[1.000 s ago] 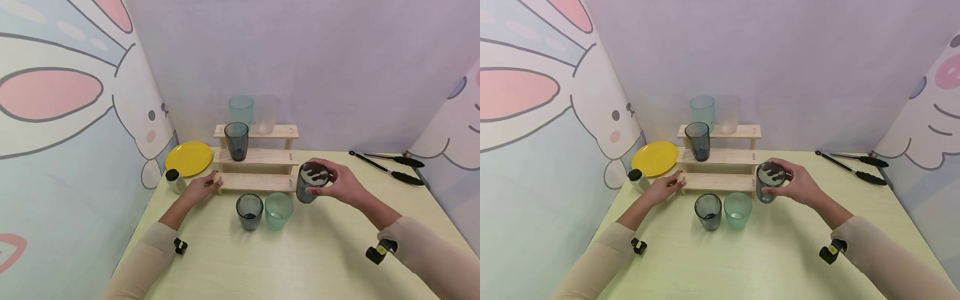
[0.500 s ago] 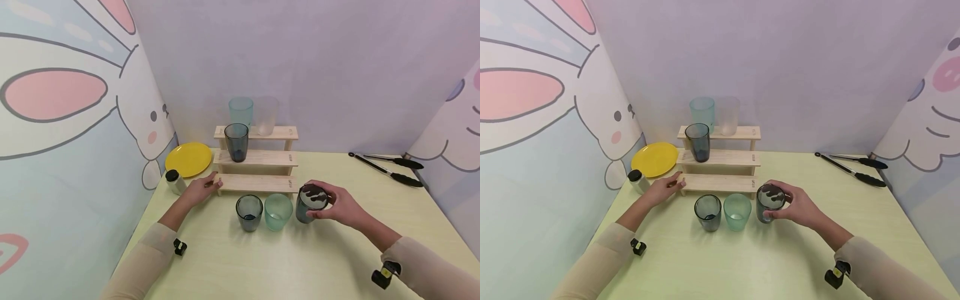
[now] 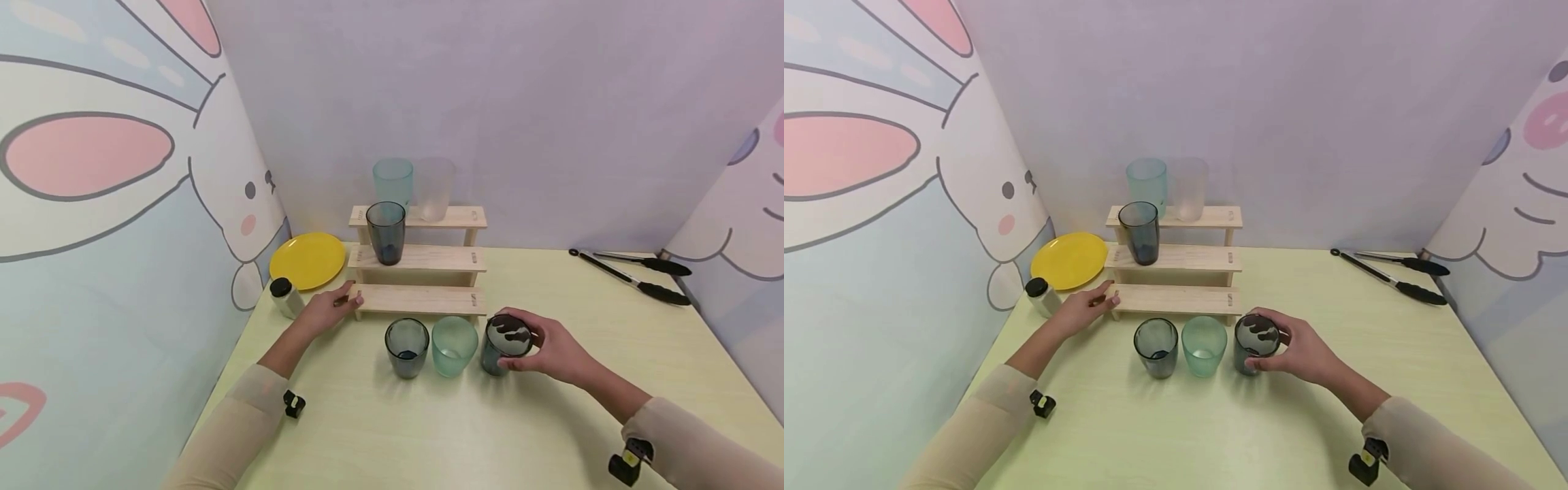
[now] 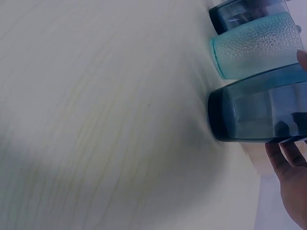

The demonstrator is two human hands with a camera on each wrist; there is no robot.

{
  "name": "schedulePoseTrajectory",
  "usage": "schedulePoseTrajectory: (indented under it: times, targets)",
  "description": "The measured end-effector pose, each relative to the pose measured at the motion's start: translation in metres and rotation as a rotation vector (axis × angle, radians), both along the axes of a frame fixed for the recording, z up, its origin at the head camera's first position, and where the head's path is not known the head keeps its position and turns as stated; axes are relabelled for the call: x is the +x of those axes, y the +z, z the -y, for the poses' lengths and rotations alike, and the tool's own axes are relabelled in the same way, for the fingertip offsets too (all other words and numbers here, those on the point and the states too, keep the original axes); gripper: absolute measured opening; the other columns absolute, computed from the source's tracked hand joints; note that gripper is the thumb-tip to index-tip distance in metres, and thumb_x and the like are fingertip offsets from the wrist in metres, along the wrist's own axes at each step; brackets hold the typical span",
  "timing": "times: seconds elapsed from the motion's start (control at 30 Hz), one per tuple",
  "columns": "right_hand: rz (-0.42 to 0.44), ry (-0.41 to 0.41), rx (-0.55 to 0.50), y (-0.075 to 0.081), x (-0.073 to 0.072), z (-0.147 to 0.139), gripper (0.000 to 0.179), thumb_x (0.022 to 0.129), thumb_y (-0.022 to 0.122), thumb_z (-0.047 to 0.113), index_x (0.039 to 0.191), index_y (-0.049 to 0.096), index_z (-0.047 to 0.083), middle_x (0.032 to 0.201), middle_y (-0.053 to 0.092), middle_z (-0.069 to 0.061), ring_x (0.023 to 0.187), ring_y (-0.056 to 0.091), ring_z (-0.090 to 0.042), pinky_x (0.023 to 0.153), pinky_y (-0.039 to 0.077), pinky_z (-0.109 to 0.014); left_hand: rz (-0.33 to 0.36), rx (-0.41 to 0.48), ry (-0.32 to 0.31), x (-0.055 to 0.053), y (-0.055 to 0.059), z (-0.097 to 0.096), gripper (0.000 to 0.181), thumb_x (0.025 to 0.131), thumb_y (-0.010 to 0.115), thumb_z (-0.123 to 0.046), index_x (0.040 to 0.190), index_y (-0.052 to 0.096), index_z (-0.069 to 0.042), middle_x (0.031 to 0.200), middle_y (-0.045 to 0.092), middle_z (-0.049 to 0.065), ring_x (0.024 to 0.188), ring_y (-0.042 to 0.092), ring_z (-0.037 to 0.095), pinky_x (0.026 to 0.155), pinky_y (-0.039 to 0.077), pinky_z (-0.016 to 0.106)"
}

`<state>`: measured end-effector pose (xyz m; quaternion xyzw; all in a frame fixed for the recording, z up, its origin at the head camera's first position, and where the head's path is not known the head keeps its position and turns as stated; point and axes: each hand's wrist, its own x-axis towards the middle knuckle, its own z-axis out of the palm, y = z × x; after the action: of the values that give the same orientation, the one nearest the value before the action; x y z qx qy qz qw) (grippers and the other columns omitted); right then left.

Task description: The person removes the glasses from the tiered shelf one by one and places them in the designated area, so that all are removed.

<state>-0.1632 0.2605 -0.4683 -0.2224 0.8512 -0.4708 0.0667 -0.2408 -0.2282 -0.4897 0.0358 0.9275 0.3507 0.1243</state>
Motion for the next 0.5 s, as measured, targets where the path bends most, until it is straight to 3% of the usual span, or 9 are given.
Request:
schedulePoseTrajectory:
  times: [0.1, 0.5]
  targets:
    - [-0.003, 0.004, -0.008, -0.0013, -0.0001, 0.0005, 0.080, 0.082, 0.102, 0.023, 0.152, 0.064, 0.013, 0.145, 0.072, -0.005, 0.124, 0.070, -0.006, 0.105, 0.054, -0.015, -0.004, -0.003, -0.002, -0.0004, -0.0003, -0.0005, 0.087, 0.107, 0.059, -0.070, 0.175, 0.035, -0.020, 0.166, 0.056, 0.020, 0.155, 0.054, 0.040, 0.126, 0.046, 0.059]
    - [-0.037, 0.021, -0.014, -0.0023, 0.0014, 0.0038, 0.075, 0.082, 0.101, 0.024, 0.148, 0.065, 0.025, 0.144, 0.071, -0.002, 0.123, 0.072, -0.019, 0.103, 0.057, -0.019, -0.008, -0.013, 0.000, -0.0001, -0.0009, 0.0006, 0.087, 0.106, 0.059, -0.071, 0.175, 0.034, -0.023, 0.164, 0.057, 0.021, 0.155, 0.055, 0.040, 0.126, 0.046, 0.059]
